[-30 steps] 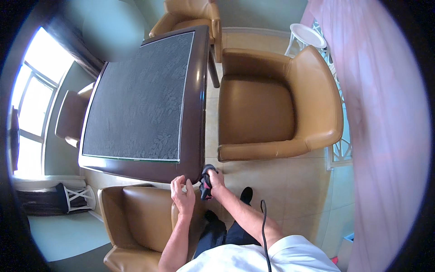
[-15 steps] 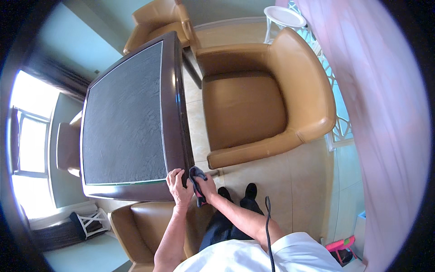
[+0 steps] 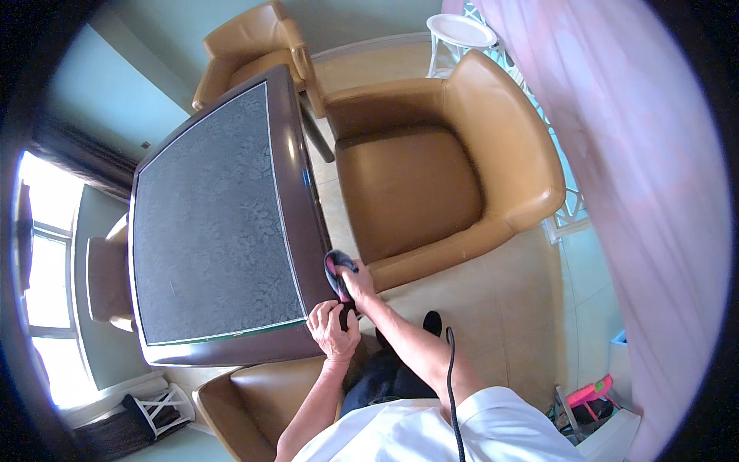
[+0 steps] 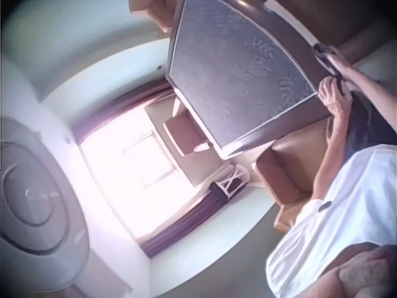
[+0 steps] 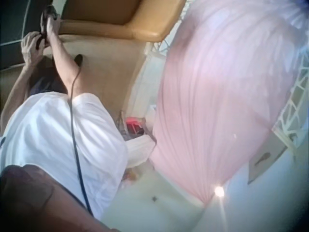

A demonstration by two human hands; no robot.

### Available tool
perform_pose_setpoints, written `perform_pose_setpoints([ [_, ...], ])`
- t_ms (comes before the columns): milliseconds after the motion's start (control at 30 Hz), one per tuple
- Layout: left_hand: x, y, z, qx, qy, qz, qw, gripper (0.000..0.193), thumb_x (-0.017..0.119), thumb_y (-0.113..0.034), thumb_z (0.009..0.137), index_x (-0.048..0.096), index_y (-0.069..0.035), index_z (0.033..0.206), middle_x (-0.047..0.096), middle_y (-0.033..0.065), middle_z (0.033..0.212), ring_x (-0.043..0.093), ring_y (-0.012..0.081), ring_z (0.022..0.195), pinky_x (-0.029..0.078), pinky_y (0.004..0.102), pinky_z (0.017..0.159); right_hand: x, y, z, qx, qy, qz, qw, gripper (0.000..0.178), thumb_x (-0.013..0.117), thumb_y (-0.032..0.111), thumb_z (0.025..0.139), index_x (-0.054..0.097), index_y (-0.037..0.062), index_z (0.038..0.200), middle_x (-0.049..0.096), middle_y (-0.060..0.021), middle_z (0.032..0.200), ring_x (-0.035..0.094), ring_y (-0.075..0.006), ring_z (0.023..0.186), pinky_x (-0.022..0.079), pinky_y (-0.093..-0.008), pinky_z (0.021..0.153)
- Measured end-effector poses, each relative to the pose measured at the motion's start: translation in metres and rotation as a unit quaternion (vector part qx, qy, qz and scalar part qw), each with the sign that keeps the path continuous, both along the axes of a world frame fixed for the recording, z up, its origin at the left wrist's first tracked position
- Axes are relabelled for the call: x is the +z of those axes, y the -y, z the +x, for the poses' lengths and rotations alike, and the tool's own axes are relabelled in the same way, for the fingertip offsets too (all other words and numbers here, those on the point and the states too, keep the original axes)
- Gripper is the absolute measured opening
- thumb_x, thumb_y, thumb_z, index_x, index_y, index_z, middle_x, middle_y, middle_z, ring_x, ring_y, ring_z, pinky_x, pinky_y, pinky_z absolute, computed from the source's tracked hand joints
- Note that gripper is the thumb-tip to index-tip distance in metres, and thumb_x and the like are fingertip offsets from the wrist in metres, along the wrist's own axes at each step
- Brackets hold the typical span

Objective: The person wipes the surface of a dark dining table and then cleans the armrests and seat of a tan leather chair using a pink and gray cloth. The person moves around the furniture to reach different areas.

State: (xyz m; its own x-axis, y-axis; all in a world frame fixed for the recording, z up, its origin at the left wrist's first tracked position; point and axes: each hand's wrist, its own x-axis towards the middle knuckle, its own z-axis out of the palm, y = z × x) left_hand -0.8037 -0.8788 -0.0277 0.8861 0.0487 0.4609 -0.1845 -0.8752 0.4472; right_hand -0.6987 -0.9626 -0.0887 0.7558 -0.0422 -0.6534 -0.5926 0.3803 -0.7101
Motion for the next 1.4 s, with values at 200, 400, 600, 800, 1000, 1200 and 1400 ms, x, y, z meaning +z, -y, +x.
perform_pose_setpoints([
  [200,0.0,0.005,0.0,-0.018,-0.001,0.006,1.0,0.015,0.077,-0.014,0.075,0.064,-0.01,0.081,0.067,0.0041,0.101,0.063,0.0295,0.107,0.044,0.0457,0.092,-0.023,0.006,-0.038,0.048,0.01,-0.133,0.99,0.035,0.07,0.024,0.089,0.066,0.0029,0.116,0.069,-0.0095,0.1,0.064,-0.0196,0.09,0.052,-0.034,0.082],
  [400,0.002,0.006,0.004,-0.004,0.001,0.022,1.0,0.018,0.076,-0.014,0.078,0.066,-0.009,0.092,0.067,0.0066,0.104,0.062,0.0315,0.108,0.044,0.0467,0.096,-0.007,0.015,-0.022,0.135,0.075,-0.274,0.949,0.056,0.072,0.035,0.081,0.063,0.0071,0.129,0.072,-0.0251,0.115,0.069,-0.0407,0.111,0.052,-0.0454,0.098],
  [600,0.004,0.003,0.006,0.028,-0.031,0.052,0.998,0.038,0.075,-0.022,0.082,0.065,-0.001,0.112,0.062,0.0166,0.121,0.057,0.0387,0.117,0.043,0.0508,0.104,0.0,0.013,-0.018,0.127,0.052,-0.135,0.981,0.056,0.07,0.038,0.082,0.063,0.0033,0.126,0.072,-0.0243,0.112,0.07,-0.0382,0.107,0.053,-0.0442,0.095],
  [800,0.0,0.003,0.001,0.043,-0.056,0.082,0.994,0.039,0.073,-0.023,0.086,0.065,-0.001,0.117,0.06,0.0177,0.128,0.054,0.0396,0.122,0.041,0.0522,0.107,-0.008,0.022,-0.055,0.228,0.056,-0.14,0.962,0.054,0.072,0.037,0.081,0.064,0.004,0.124,0.073,-0.0222,0.108,0.071,-0.0368,0.103,0.054,-0.0431,0.092],
  [1000,0.002,0.008,0.001,0.058,-0.06,0.126,0.989,0.041,0.073,-0.021,0.083,0.066,0.0,0.117,0.06,0.0179,0.129,0.055,0.0397,0.121,0.042,0.0526,0.107,0.021,0.05,-0.012,0.32,0.163,-0.328,0.874,0.053,0.078,0.034,0.078,0.067,0.0148,0.126,0.068,-0.022,0.11,0.067,-0.0418,0.104,0.055,-0.0492,0.091],
  [1200,-0.002,0.008,-0.001,0.069,-0.059,0.144,0.985,0.043,0.074,-0.018,0.079,0.066,0.0,0.118,0.059,0.0178,0.131,0.054,0.0397,0.123,0.041,0.0532,0.107,-0.016,0.113,0.008,0.329,0.283,-0.455,0.778,0.052,0.082,0.025,0.076,0.066,0.0209,0.125,0.063,-0.0161,0.104,0.063,-0.038,0.104,0.056,-0.0505,0.082],
  [1400,-0.005,0.007,-0.001,0.08,-0.058,0.146,0.984,0.043,0.072,-0.014,0.078,0.066,-0.002,0.119,0.059,0.017,0.131,0.054,0.0396,0.123,0.041,0.0535,0.108,-0.026,0.185,0.0,0.271,0.328,-0.498,0.756,0.051,0.083,0.022,0.075,0.065,0.0196,0.123,0.062,-0.0143,0.1,0.063,-0.0367,0.099,0.055,-0.0494,0.079],
])
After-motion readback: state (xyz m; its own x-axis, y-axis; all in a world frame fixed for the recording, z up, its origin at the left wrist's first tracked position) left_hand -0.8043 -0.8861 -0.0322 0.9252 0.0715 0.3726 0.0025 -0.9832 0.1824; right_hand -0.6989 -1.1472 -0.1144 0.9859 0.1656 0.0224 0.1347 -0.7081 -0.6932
